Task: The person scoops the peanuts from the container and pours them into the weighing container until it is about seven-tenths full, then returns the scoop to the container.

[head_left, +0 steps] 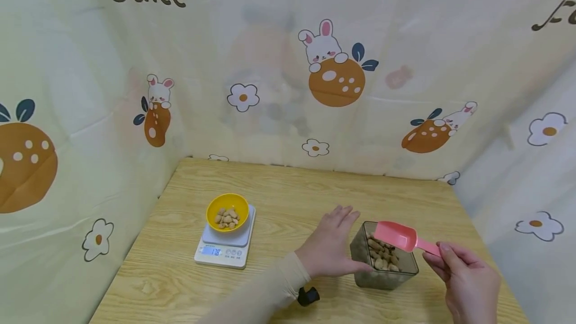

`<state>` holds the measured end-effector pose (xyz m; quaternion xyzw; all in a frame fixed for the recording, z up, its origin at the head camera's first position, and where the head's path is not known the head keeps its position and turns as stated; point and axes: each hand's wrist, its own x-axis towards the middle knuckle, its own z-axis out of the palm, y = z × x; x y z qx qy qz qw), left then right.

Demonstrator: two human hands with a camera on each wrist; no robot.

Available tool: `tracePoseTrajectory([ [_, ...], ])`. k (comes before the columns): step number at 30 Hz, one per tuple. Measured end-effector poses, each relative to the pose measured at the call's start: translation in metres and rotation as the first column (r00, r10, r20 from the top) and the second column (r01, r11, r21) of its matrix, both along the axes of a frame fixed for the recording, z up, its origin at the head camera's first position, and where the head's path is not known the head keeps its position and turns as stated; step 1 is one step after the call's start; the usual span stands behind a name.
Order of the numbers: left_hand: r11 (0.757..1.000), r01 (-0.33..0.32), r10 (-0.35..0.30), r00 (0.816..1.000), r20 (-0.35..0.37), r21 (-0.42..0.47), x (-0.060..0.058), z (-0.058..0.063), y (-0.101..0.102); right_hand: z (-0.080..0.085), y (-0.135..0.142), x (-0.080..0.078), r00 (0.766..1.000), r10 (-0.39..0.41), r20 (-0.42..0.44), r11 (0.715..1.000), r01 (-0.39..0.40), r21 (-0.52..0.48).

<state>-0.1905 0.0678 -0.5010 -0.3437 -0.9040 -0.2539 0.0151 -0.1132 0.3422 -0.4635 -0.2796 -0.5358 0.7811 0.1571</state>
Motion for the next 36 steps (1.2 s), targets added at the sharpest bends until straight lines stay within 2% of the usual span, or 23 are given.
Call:
tracePoseTrajectory([
  [7,0.999,0.013,-0.015,0.999,-0.033,-0.05,0.0,-0.009,0.019,0.0,-0.001,0.002,0.996,-0.049,0.071,0.995,0.043,0.093],
  [14,0.998,0.032,-0.031,0.999,0.01,-0.06,-0.002,-0.015,0.031,0.002,-0.003,0.006,0.992,-0.066,0.106,0.98,0.045,0.194],
  [17,0.997,0.042,-0.04,0.999,0.026,-0.066,-0.002,-0.017,0.034,0.004,-0.005,0.008,0.989,-0.073,0.13,0.961,0.035,0.274],
  [19,0.996,0.046,-0.045,0.999,0.026,-0.07,-0.002,-0.018,0.036,0.005,-0.007,0.009,0.984,-0.081,0.158,0.938,0.021,0.345],
  [20,0.996,0.047,-0.045,0.999,0.027,-0.07,-0.002,-0.018,0.036,0.006,-0.009,0.009,0.981,-0.083,0.174,0.918,0.007,0.396],
  [21,0.997,0.047,-0.045,0.999,0.027,-0.067,-0.002,-0.018,0.037,0.007,-0.011,0.01,0.978,-0.084,0.189,0.893,-0.01,0.449],
  [24,0.997,0.044,-0.042,0.999,0.035,-0.058,-0.003,-0.019,0.038,0.01,-0.02,0.011,0.97,-0.097,0.224,0.789,-0.063,0.611],
  [26,0.998,0.043,-0.041,0.998,0.049,-0.052,-0.003,-0.019,0.039,0.01,-0.026,0.013,0.969,-0.113,0.221,0.69,-0.083,0.719],
  [28,0.998,0.044,-0.041,0.997,0.062,-0.05,-0.003,-0.02,0.039,0.01,-0.032,0.014,0.975,-0.124,0.184,0.604,-0.073,0.794],
  [30,0.998,0.045,-0.041,0.996,0.075,-0.051,-0.004,-0.02,0.04,0.009,-0.037,0.015,0.989,-0.105,0.102,0.504,-0.035,0.863],
  [32,0.998,0.042,-0.038,0.996,0.085,-0.051,-0.004,-0.02,0.04,0.007,-0.04,0.015,0.999,-0.053,-0.001,0.387,0.021,0.922],
  [34,0.998,0.038,-0.033,0.995,0.09,-0.047,-0.005,-0.019,0.041,0.005,-0.041,0.014,0.995,0.023,-0.097,0.261,0.087,0.961],
  [36,0.999,0.035,-0.031,0.996,0.09,-0.041,-0.005,-0.019,0.042,0.004,-0.041,0.012,0.982,0.102,-0.161,0.128,0.147,0.981],
])
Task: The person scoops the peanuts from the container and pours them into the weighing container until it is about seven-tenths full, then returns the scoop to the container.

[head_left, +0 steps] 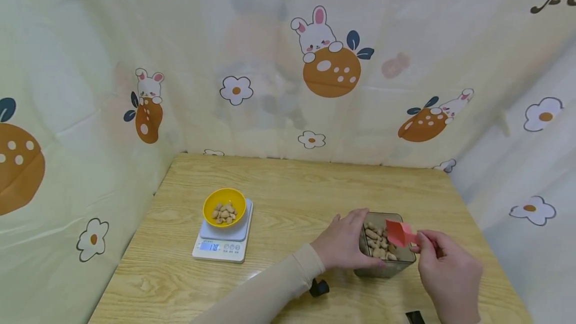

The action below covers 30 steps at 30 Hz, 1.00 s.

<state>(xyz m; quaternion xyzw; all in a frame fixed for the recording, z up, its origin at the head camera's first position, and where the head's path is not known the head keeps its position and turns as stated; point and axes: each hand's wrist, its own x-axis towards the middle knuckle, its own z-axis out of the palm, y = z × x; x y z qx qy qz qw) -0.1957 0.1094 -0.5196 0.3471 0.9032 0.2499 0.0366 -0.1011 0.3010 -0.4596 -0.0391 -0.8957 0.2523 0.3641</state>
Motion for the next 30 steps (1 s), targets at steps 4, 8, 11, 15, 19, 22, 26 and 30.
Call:
tracePoseTrajectory([
  [4,1.0,0.0,0.0,1.0,-0.005,0.022,-0.002,0.002,0.0,-0.001,-0.001,-0.005,0.991,0.112,-0.07,0.96,-0.09,0.266],
  [8,0.999,-0.002,0.002,1.0,0.003,0.032,-0.004,0.001,-0.001,-0.001,-0.006,-0.009,0.975,0.214,-0.056,0.9,-0.174,0.399],
  [11,0.999,-0.009,0.008,1.0,0.01,0.036,-0.005,0.0,-0.001,0.001,-0.011,-0.012,0.969,0.242,-0.046,0.885,-0.201,0.421],
  [15,0.999,-0.015,0.014,1.0,0.013,0.037,-0.005,-0.001,-0.002,0.002,-0.016,-0.016,0.97,0.243,-0.028,0.883,-0.209,0.421],
  [19,0.999,-0.015,0.014,1.0,0.018,0.043,-0.005,-0.001,-0.001,-0.001,-0.014,-0.019,0.984,0.18,0.011,0.91,-0.171,0.377],
  [22,0.999,-0.011,0.01,1.0,0.024,0.044,-0.004,-0.001,0.0,-0.004,-0.009,-0.024,0.995,0.077,0.061,0.956,-0.091,0.278],
  [26,0.999,-0.012,0.012,1.0,0.018,0.035,-0.002,0.0,0.0,-0.005,0.001,-0.032,0.959,-0.033,0.282,0.999,0.034,0.003],
  [30,1.0,-0.014,0.014,1.0,0.012,0.027,0.0,-0.002,0.0,-0.006,0.018,-0.037,0.847,-0.025,0.531,0.942,0.198,-0.271],
])
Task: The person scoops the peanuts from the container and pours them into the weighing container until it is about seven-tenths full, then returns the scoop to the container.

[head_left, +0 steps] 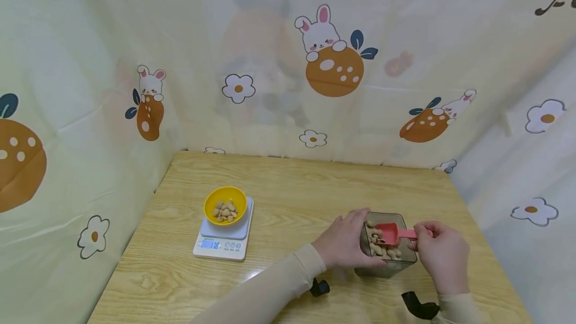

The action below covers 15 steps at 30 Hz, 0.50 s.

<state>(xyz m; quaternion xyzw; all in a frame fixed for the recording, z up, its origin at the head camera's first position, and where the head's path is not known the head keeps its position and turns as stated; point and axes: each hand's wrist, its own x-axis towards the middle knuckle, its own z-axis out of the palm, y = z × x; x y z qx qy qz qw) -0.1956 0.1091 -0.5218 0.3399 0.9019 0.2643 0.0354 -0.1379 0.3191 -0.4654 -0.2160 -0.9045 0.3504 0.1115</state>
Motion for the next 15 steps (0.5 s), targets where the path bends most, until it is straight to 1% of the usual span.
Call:
tracePoseTrajectory([
  [2,1.0,0.002,-0.002,1.0,0.0,-0.004,0.0,-0.001,0.0,-0.003,0.009,-0.002,0.998,-0.033,0.049,0.99,0.039,-0.138],
  [4,1.0,0.003,-0.003,1.0,0.005,-0.005,0.001,-0.002,0.0,-0.005,0.015,-0.003,0.997,-0.048,0.064,0.964,0.063,-0.257],
  [6,1.0,0.002,-0.002,1.0,0.008,-0.006,0.0,-0.002,0.0,-0.007,0.018,-0.003,0.997,-0.054,0.062,0.938,0.072,-0.338],
  [7,1.0,0.002,-0.002,1.0,0.01,-0.004,0.0,-0.002,0.0,-0.007,0.019,-0.002,0.997,-0.055,0.061,0.93,0.073,-0.359],
  [8,1.0,0.002,-0.002,1.0,0.01,-0.002,0.0,-0.002,0.0,-0.007,0.019,-0.001,0.996,-0.057,0.064,0.933,0.076,-0.352],
  [9,1.0,0.001,-0.001,1.0,0.009,-0.001,0.0,-0.002,-0.001,-0.006,0.017,0.0,0.996,-0.059,0.067,0.943,0.077,-0.323],
  [11,1.0,0.001,-0.001,1.0,0.006,0.001,0.0,-0.002,-0.001,-0.005,0.012,0.003,0.997,-0.061,0.051,0.97,0.071,-0.234],
  [13,1.0,0.0,0.0,1.0,0.007,0.004,0.0,-0.002,-0.001,-0.005,0.005,0.006,0.999,-0.043,-0.01,0.992,0.042,-0.115],
  [15,1.0,0.0,-0.001,1.0,0.013,0.005,0.0,-0.001,-0.001,-0.007,-0.003,0.008,0.995,0.004,-0.1,1.0,-0.002,0.026],
])
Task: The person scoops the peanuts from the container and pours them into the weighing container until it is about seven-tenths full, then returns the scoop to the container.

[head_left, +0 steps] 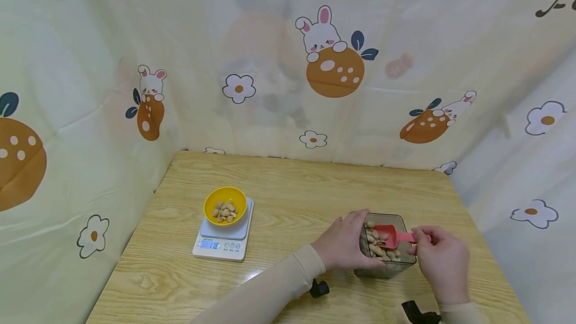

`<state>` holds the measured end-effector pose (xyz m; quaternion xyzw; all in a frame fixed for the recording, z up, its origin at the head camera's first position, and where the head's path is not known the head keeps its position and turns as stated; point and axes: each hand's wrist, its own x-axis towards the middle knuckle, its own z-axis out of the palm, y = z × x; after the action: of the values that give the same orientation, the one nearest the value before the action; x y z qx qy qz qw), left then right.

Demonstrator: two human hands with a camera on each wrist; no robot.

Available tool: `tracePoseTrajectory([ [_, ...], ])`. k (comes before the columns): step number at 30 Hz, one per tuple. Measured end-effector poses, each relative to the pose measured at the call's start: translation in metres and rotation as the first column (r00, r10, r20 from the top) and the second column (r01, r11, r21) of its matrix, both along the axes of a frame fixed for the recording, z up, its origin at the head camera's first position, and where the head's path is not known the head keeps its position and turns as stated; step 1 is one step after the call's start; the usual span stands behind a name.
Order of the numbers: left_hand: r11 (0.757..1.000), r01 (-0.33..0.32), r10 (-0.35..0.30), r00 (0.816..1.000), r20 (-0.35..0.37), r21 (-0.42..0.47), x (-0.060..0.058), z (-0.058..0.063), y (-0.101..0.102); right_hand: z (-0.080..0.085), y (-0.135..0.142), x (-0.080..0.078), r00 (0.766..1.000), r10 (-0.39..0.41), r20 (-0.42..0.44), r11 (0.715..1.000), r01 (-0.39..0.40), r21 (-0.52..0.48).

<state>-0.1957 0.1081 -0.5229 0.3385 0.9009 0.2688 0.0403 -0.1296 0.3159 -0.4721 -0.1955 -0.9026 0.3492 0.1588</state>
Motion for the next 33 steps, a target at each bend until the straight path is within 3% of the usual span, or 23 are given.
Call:
tracePoseTrajectory([
  [4,1.0,0.004,-0.004,1.0,0.009,-0.006,-0.001,0.002,-0.001,-0.006,-0.009,0.001,0.973,0.143,-0.181,0.969,-0.101,0.226],
  [6,1.0,0.006,-0.006,1.0,0.007,-0.006,-0.002,0.003,-0.001,-0.006,-0.009,0.0,0.957,0.197,-0.212,0.946,-0.129,0.296],
  [8,1.0,0.005,-0.005,1.0,0.0,-0.008,-0.003,0.004,-0.001,-0.005,-0.008,0.0,0.958,0.216,-0.188,0.941,-0.153,0.304],
  [12,1.0,-0.004,0.004,1.0,-0.005,-0.009,-0.004,0.004,-0.001,0.003,-0.005,-0.003,0.988,0.153,-0.015,0.978,-0.149,0.146],
  [17,1.0,-0.006,0.006,1.0,0.001,-0.015,-0.004,0.003,-0.001,0.008,0.0,-0.007,0.988,0.042,0.146,0.998,-0.034,-0.056],
  [22,1.0,0.002,-0.002,1.0,0.009,-0.015,-0.002,0.002,0.0,0.006,0.005,-0.008,0.984,-0.008,0.178,0.987,0.036,-0.157],
  [28,1.0,0.003,-0.003,1.0,0.01,-0.011,-0.003,0.002,-0.001,0.006,0.008,-0.008,0.983,-0.007,0.182,0.973,0.049,-0.224],
  [33,1.0,0.01,-0.01,1.0,0.007,-0.01,-0.003,0.001,0.0,0.008,0.005,-0.004,0.989,0.011,0.145,0.99,0.009,-0.14],
])
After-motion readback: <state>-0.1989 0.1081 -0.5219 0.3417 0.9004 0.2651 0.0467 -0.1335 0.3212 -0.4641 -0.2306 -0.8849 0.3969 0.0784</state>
